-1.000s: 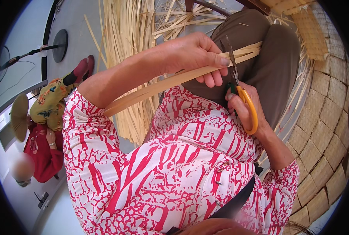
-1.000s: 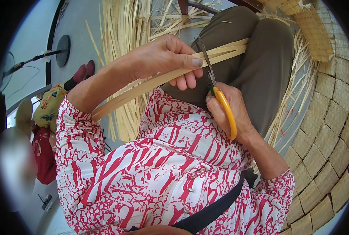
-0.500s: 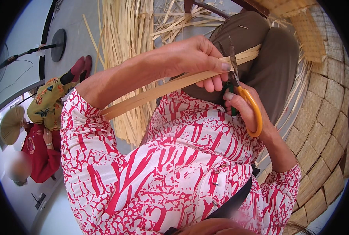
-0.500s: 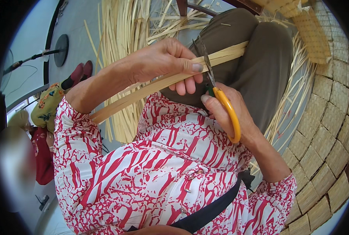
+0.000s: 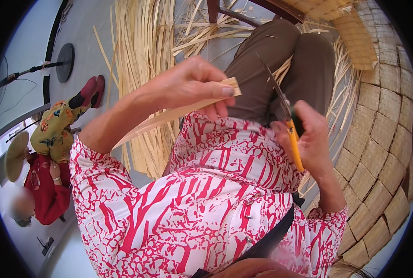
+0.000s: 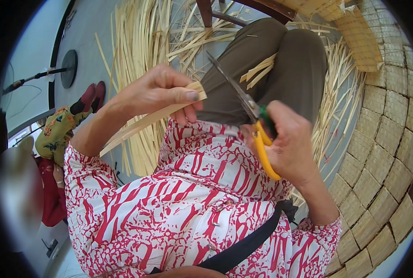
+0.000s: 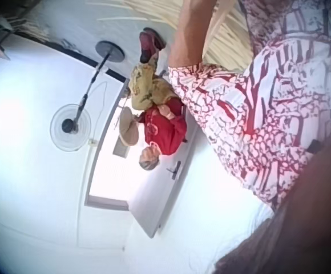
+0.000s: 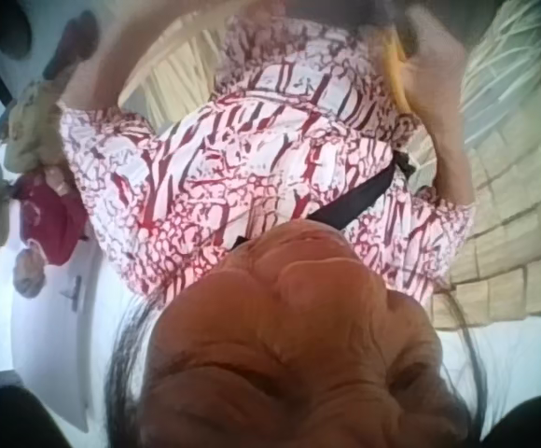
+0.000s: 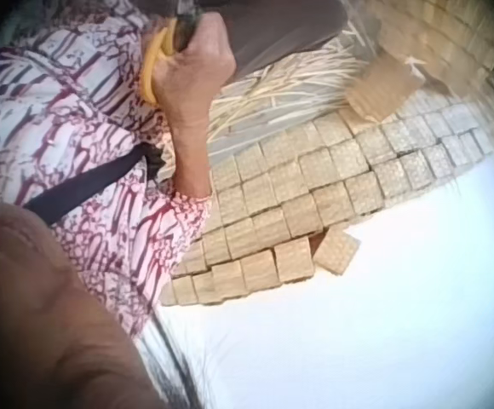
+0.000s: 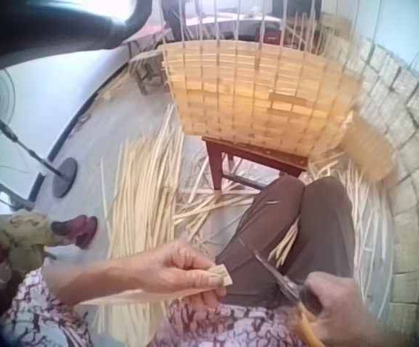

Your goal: The person weaves a basket by hand, interlacing thin bamboo strips through a pre-formed frame. They use shears to trim excess strip length and continue weaving the sides of the basket.

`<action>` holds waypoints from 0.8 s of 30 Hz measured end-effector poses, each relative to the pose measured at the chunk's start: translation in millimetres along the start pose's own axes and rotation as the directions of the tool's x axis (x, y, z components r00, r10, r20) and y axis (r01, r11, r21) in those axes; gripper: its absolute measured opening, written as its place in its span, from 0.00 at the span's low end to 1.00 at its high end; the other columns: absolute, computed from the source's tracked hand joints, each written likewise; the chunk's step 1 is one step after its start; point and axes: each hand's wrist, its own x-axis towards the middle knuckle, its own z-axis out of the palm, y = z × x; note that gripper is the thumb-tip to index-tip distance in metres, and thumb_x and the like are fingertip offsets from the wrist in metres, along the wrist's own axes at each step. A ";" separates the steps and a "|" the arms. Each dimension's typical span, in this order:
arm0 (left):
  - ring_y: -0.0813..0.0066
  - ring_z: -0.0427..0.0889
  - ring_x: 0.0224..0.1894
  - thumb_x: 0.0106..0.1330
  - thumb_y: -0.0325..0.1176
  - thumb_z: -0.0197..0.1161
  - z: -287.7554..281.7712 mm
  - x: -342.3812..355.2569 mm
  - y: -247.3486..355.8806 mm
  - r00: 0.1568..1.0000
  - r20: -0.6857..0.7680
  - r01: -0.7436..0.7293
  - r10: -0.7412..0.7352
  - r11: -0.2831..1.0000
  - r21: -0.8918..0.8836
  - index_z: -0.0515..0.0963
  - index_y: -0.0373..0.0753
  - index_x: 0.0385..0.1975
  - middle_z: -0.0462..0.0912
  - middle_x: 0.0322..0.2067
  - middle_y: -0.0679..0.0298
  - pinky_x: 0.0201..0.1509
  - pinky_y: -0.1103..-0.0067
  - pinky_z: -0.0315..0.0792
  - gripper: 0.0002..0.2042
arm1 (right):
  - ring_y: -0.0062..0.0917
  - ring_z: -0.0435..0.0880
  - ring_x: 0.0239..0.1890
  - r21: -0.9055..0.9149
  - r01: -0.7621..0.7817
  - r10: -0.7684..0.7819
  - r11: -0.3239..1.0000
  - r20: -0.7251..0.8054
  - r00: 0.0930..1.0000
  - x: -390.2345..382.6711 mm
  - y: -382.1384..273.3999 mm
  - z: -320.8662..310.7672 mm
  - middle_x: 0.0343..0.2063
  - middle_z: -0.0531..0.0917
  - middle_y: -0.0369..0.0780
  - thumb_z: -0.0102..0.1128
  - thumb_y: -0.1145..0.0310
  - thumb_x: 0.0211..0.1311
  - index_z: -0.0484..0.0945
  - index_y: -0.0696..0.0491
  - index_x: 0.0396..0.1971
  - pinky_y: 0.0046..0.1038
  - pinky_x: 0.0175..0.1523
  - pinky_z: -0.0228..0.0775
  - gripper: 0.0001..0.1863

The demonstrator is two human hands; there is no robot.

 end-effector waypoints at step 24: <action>0.79 0.85 0.31 0.71 0.43 0.61 -13.8 27.3 -28.8 0.990 -0.106 -0.088 0.092 0.995 0.044 0.82 0.31 0.37 0.85 0.28 0.61 0.36 0.82 0.79 0.17 | 0.38 0.80 0.40 -0.170 0.532 -0.396 0.829 0.493 0.775 119.8 52.9 -37.4 0.33 0.79 0.40 0.70 0.73 0.48 0.82 0.53 0.36 0.37 0.43 0.73 0.13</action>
